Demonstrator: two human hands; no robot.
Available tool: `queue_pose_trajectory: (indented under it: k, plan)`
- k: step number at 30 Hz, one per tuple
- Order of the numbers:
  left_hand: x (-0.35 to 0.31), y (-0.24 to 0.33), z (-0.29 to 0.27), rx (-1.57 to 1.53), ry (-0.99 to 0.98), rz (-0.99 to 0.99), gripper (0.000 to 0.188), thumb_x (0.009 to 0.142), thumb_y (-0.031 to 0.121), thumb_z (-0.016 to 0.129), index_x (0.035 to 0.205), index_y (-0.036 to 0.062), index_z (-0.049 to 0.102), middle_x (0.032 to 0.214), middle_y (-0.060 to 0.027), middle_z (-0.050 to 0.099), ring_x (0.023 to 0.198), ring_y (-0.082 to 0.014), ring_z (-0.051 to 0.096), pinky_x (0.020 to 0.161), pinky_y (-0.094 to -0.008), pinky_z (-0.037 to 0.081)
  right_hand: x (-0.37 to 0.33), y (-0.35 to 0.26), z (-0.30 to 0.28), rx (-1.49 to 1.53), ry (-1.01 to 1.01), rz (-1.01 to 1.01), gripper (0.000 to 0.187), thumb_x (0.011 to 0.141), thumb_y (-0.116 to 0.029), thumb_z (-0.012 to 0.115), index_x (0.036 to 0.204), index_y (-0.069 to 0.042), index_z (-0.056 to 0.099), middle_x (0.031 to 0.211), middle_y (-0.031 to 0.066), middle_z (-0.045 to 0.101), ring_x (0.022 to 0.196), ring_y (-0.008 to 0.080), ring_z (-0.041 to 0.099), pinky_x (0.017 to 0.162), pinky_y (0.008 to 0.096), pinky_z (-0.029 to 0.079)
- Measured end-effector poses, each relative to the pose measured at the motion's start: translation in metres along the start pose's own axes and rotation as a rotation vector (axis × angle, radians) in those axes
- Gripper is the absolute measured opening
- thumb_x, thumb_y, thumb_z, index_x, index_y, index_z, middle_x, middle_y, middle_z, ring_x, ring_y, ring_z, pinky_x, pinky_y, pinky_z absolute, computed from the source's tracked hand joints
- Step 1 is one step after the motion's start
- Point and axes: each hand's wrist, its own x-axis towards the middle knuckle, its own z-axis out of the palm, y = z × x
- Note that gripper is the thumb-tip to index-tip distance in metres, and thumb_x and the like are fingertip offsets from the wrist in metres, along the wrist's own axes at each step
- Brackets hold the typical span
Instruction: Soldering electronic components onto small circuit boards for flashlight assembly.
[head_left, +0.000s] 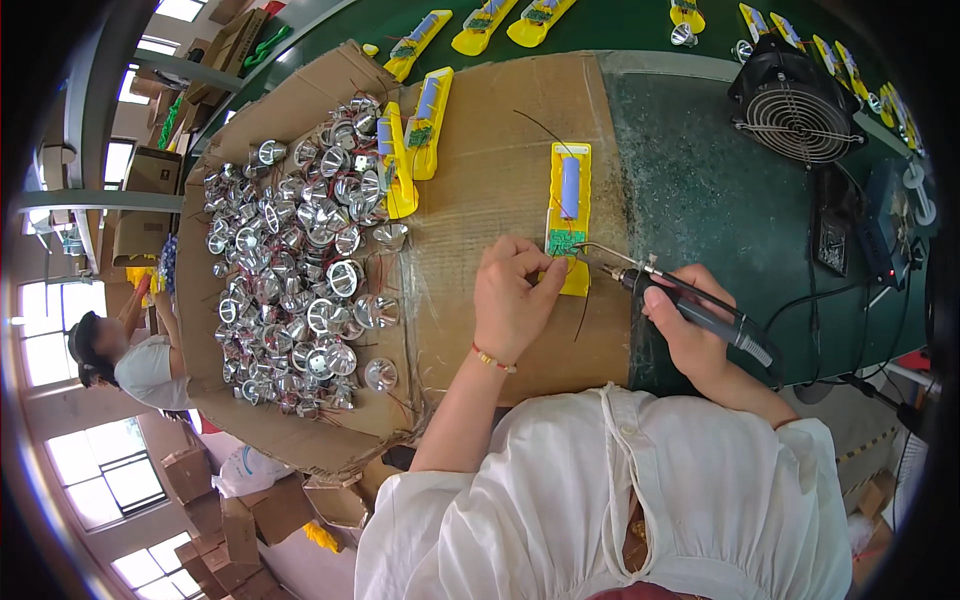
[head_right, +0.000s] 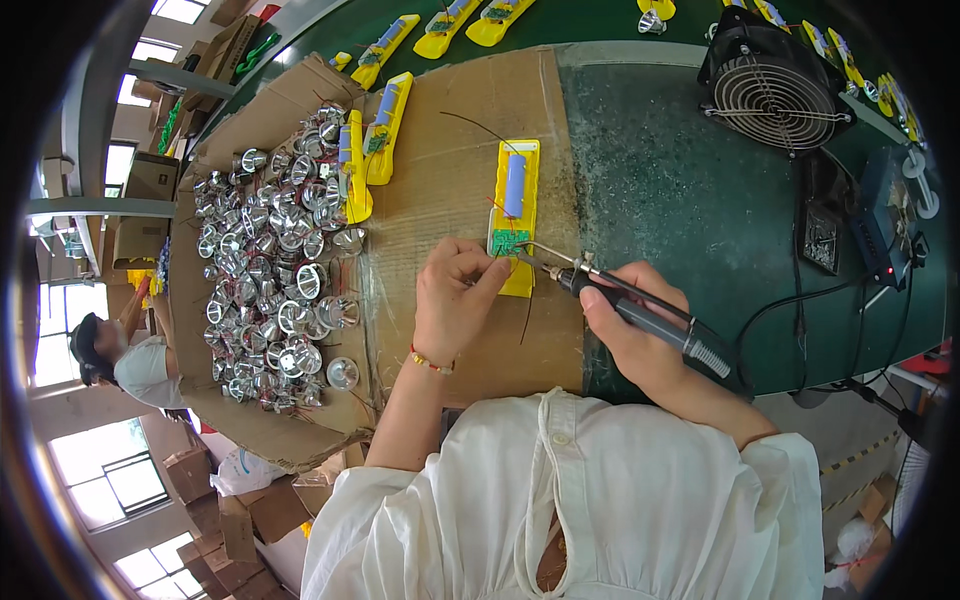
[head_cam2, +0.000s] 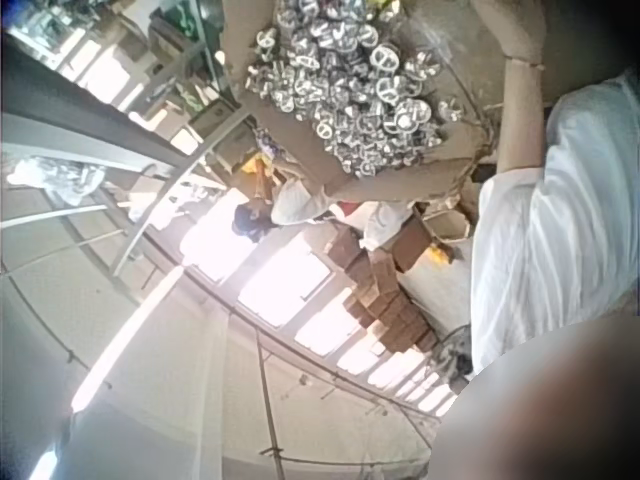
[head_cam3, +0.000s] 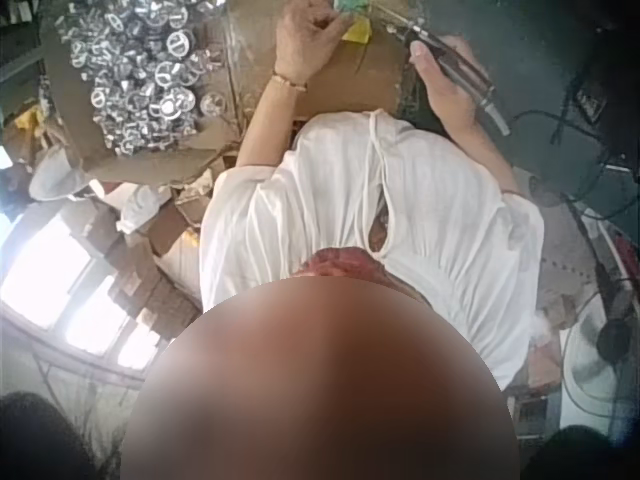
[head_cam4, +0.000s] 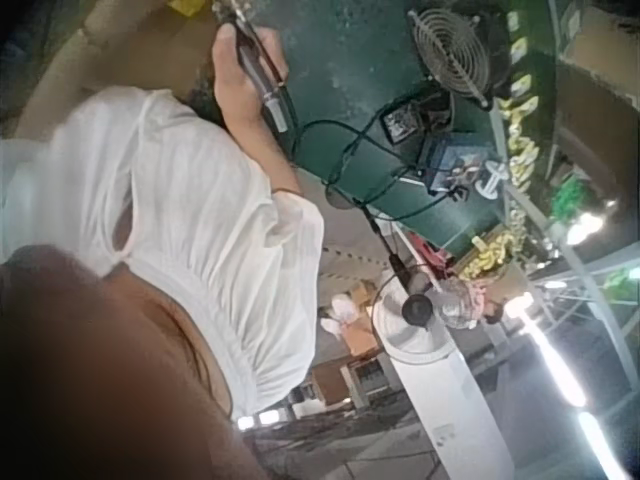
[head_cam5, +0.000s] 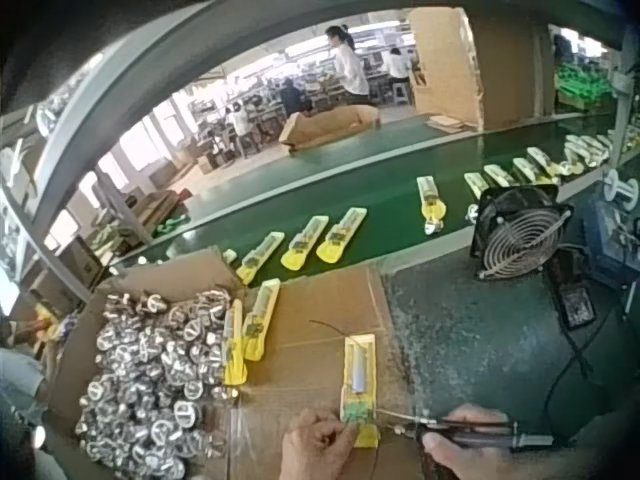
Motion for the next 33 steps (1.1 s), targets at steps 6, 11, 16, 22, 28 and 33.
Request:
queue_pose_trajectory:
  k: [6,11,16,22,28,33]
  plan:
    - [0.0,0.001,0.0,-0.061,0.0,-0.073,0.01,0.075,0.014,0.07,0.072,0.0047,0.07,0.078,-0.0084,0.059,0.076,-0.0249,0.055,0.067,-0.0343,0.045,-0.007,0.005,-0.004,0.153,0.1,0.032,0.016,0.086,-0.01,0.066,0.093,0.003,0.058,0.075,0.0085,0.065,0.068,0.0108,0.062,0.061,0.0234,0.049]
    - [-0.001,-0.002,0.002,-0.039,0.003,-0.072,0.011,0.075,0.014,0.071,0.073,0.0032,0.07,0.077,-0.0083,0.059,0.072,-0.0219,0.055,0.064,-0.0324,0.045,-0.009,0.012,-0.014,0.129,0.115,0.031,0.016,0.086,-0.01,0.066,0.093,0.003,0.058,0.076,0.0094,0.065,0.068,0.0116,0.062,0.061,0.0235,0.049]
    - [0.002,0.008,-0.003,-0.002,-0.01,-0.048,0.01,0.077,0.014,0.07,0.073,0.005,0.07,0.075,-0.0086,0.06,0.068,-0.0247,0.055,0.061,-0.0341,0.045,-0.007,0.019,-0.027,0.13,0.162,0.035,0.017,0.086,-0.011,0.066,0.092,0.002,0.058,0.075,0.009,0.065,0.068,0.0112,0.062,0.061,0.0237,0.049]
    - [-0.002,0.016,-0.024,-0.221,-0.082,-0.315,0.014,0.08,0.015,0.067,0.075,0.0023,0.068,0.066,-0.0109,0.064,0.054,-0.0237,0.06,0.054,-0.0327,0.048,-0.004,0.031,-0.053,0.103,0.251,0.043,0.015,0.084,-0.01,0.066,0.091,0.001,0.058,0.073,0.0081,0.065,0.066,0.0098,0.06,0.06,0.0236,0.048]
    - [0.074,0.02,0.001,0.194,-0.286,-0.037,0.019,0.077,0.022,0.065,0.073,0.0037,0.068,0.06,-0.0119,0.063,0.055,-0.0295,0.062,0.058,-0.0354,0.052,0.001,0.033,-0.059,-0.068,0.244,0.064,0.014,0.081,-0.009,0.069,0.089,-0.002,0.06,0.07,0.0034,0.063,0.062,0.0074,0.056,0.056,0.0238,0.046]
    - [0.23,0.057,0.071,0.243,-0.178,0.078,0.027,0.077,0.031,0.065,0.077,0.0046,0.069,0.075,-0.0142,0.066,0.071,-0.0296,0.064,0.07,-0.0386,0.051,0.006,0.029,-0.06,-0.087,0.237,0.121,0.015,0.081,-0.01,0.068,0.086,-0.001,0.058,0.068,0.0053,0.065,0.062,0.0098,0.06,0.058,0.0255,0.047]
